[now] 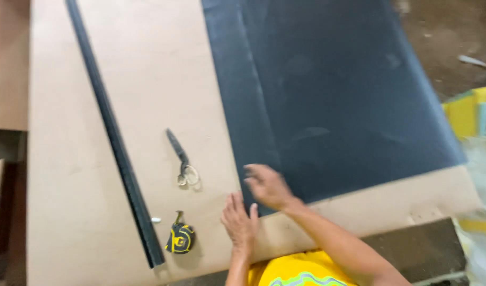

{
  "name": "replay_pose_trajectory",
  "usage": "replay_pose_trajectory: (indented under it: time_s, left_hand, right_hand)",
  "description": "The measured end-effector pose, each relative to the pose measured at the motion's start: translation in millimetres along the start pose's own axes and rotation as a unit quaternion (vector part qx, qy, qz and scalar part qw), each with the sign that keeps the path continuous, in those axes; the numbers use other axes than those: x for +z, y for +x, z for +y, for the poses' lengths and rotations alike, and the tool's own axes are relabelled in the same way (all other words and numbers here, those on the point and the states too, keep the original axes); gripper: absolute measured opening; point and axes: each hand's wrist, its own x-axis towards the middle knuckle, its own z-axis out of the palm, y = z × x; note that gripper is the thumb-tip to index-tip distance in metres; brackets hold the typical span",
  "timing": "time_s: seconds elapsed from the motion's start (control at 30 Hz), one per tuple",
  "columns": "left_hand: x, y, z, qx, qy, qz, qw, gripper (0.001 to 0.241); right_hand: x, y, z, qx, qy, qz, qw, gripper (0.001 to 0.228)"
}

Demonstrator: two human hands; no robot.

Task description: Cutting long strips of black synthetic fabric using scissors on a workshop cutting table.

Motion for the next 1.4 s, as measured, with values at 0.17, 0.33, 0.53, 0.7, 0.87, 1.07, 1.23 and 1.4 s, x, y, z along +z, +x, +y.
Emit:
replay_pose_trajectory:
  time_s: [0.17, 0.33, 0.53, 0.7, 0.87, 1.07, 1.23, 1.4]
  left_hand:
    - [6.9, 32.2, -8.0, -0.149, -0.037, -0.180, 0.972, 0.076]
    - [54.6, 56.3, -10.5, -0.222, -0.011, -0.176, 0.959, 0.063]
    - [51.5, 49.1, 11.3, -0.240, -0.010, -0.173, 0.955, 0.047]
    - [45.3, 37.9, 11.8, -0.228, -0.032, -0.135, 0.964, 0.045]
    - [27.7, -14.2, 8.1, -0.234, -0.033, -0.152, 0.960, 0.048]
    - [-19.5, -165.9, -9.8, -0.189, -0.061, -0.092, 0.976, 0.040]
    - [-38.9, -355.7, -28.0, -0.216, -0.148, -0.106, 0.959, 0.043]
    - [-42.9, -521.2, -56.3, -0.260, -0.207, -0.173, 0.927, 0.047]
  right_hand:
    - [-186.7, -193.0, 255.2, 0.206, -0.351, 0.248, 0.879, 0.029]
    - [-251.9, -187.4, 233.7, 0.411, 0.049, 0.492, 0.766, 0.071]
    - [-280.5, -166.1, 236.6, 0.452, -0.054, 0.380, 0.805, 0.068]
    - [-279.3, -180.2, 265.9, 0.363, 0.032, 0.351, 0.863, 0.057]
    - [-251.3, -240.8, 190.5, 0.393, -0.256, 0.153, 0.870, 0.084]
    - [-205.7, -388.7, 193.2, 0.377, -0.070, 0.295, 0.875, 0.068]
    - [-146.2, -557.3, 212.4, 0.456, -0.138, 0.265, 0.839, 0.075]
    - [-103.9, -706.9, 264.5, 0.563, -0.257, 0.212, 0.756, 0.092]
